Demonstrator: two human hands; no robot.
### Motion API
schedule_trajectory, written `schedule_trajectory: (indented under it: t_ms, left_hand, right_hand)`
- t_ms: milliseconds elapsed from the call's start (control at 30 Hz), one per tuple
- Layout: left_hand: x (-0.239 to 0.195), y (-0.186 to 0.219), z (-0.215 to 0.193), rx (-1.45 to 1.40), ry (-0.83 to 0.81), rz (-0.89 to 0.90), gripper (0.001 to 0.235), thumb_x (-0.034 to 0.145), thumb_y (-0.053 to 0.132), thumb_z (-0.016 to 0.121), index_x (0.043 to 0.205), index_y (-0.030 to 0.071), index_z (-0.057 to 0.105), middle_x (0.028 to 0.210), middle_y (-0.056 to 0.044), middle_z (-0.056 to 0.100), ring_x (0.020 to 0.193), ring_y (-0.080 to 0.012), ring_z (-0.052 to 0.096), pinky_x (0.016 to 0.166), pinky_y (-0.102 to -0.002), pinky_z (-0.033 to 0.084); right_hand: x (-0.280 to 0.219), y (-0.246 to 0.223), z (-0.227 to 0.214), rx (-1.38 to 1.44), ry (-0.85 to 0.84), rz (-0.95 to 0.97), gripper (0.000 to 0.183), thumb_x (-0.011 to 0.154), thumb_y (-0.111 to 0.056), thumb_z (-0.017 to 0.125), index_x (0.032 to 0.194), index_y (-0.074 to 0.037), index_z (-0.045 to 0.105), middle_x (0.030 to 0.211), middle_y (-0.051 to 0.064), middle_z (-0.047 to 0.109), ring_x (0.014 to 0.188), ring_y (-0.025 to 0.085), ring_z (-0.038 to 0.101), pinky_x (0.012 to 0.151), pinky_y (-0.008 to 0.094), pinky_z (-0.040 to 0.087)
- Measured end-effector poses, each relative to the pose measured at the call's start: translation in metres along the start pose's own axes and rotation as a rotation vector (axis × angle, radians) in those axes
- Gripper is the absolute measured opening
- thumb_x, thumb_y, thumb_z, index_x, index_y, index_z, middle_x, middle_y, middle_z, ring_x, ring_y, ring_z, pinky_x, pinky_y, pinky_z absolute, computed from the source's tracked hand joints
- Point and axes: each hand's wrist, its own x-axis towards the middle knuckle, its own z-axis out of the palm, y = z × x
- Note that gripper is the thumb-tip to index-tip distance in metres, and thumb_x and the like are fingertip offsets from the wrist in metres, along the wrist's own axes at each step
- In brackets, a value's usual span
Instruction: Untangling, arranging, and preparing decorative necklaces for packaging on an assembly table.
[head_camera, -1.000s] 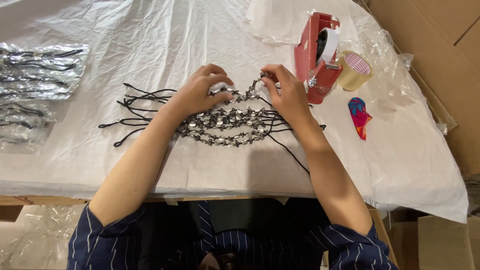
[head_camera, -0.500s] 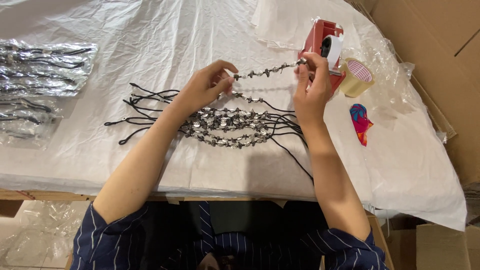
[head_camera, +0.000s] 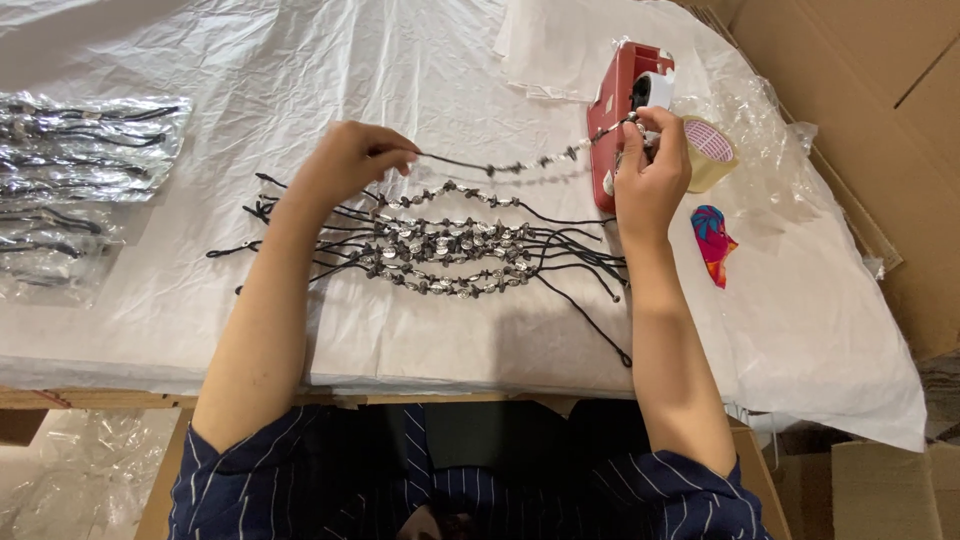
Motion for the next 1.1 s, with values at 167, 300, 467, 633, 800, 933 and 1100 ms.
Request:
schedule_trajectory:
  t_ms: [167,300,467,633,800,933,1100]
  left_hand:
    - [0.006,-0.035,-0.015,-0.061,0.363,0.011,0.016,0.098,0.023,0.082,0.092,0.009,0.076,0.081,-0.001,0.075,0.07,-0.0075,0.068,0.067,-0.022,0.055]
    - [0.017,-0.067,-0.023,-0.198,0.691,0.055,0.014,0.1,0.019,0.08,0.097,0.008,0.072,0.082,-0.005,0.074,0.069,-0.012,0.069,0.063,-0.023,0.058]
    - [0.015,-0.078,-0.031,-0.55,1.084,0.063,0.021,0.094,0.025,0.078,0.099,0.007,0.068,0.088,-0.006,0.073,0.065,-0.0124,0.067,0.057,-0.025,0.056]
    - [0.012,-0.085,-0.036,-0.639,1.254,-0.06,0.015,0.091,0.024,0.077,0.094,0.011,0.07,0.084,-0.004,0.075,0.068,-0.0132,0.071,0.063,-0.026,0.063]
    - [0.011,-0.083,-0.033,-0.717,1.27,-0.036,0.009,0.089,0.018,0.078,0.093,0.013,0.071,0.085,-0.002,0.074,0.076,-0.0122,0.07,0.074,-0.028,0.065]
    - [0.016,-0.09,-0.031,-0.837,1.28,0.121,0.031,0.09,0.001,0.081,0.113,0.005,0.062,0.082,-0.011,0.074,0.075,-0.0167,0.07,0.079,-0.034,0.066]
    - [0.018,-0.098,-0.035,-0.841,1.27,0.23,0.034,0.089,-0.006,0.08,0.116,0.005,0.064,0.105,-0.019,0.079,0.1,-0.0254,0.077,0.09,-0.038,0.069]
  right_hand:
    - [0.004,-0.011,-0.007,0.028,-0.279,0.041,0.011,0.108,-0.006,0.063,0.119,-0.003,0.06,0.108,0.012,0.066,0.096,0.027,0.065,0.084,0.037,0.053]
    - [-0.005,-0.007,0.005,0.021,-0.533,0.108,0.024,0.099,-0.01,0.076,0.119,-0.008,0.063,0.106,0.009,0.071,0.088,0.023,0.071,0.074,0.035,0.059]
    - [-0.009,-0.025,0.011,0.042,-0.908,0.126,0.014,0.098,-0.023,0.072,0.108,-0.014,0.075,0.107,0.001,0.077,0.094,0.022,0.071,0.079,0.037,0.051]
    - [-0.004,-0.03,0.008,0.092,-0.921,0.213,0.015,0.098,-0.017,0.069,0.107,-0.009,0.078,0.104,0.003,0.079,0.096,0.019,0.073,0.082,0.033,0.052]
    - [-0.003,-0.027,0.006,0.059,-0.817,0.282,0.015,0.098,-0.012,0.069,0.11,-0.01,0.078,0.103,0.003,0.079,0.092,0.017,0.073,0.078,0.032,0.055]
    - [-0.005,-0.012,0.004,-0.02,-0.721,0.253,0.013,0.095,-0.02,0.078,0.104,-0.01,0.076,0.093,0.005,0.078,0.086,0.02,0.072,0.076,0.035,0.054]
    - [-0.005,-0.005,0.004,-0.147,-0.721,0.284,0.019,0.094,-0.03,0.082,0.106,-0.016,0.076,0.084,0.005,0.075,0.084,0.024,0.071,0.068,0.041,0.05]
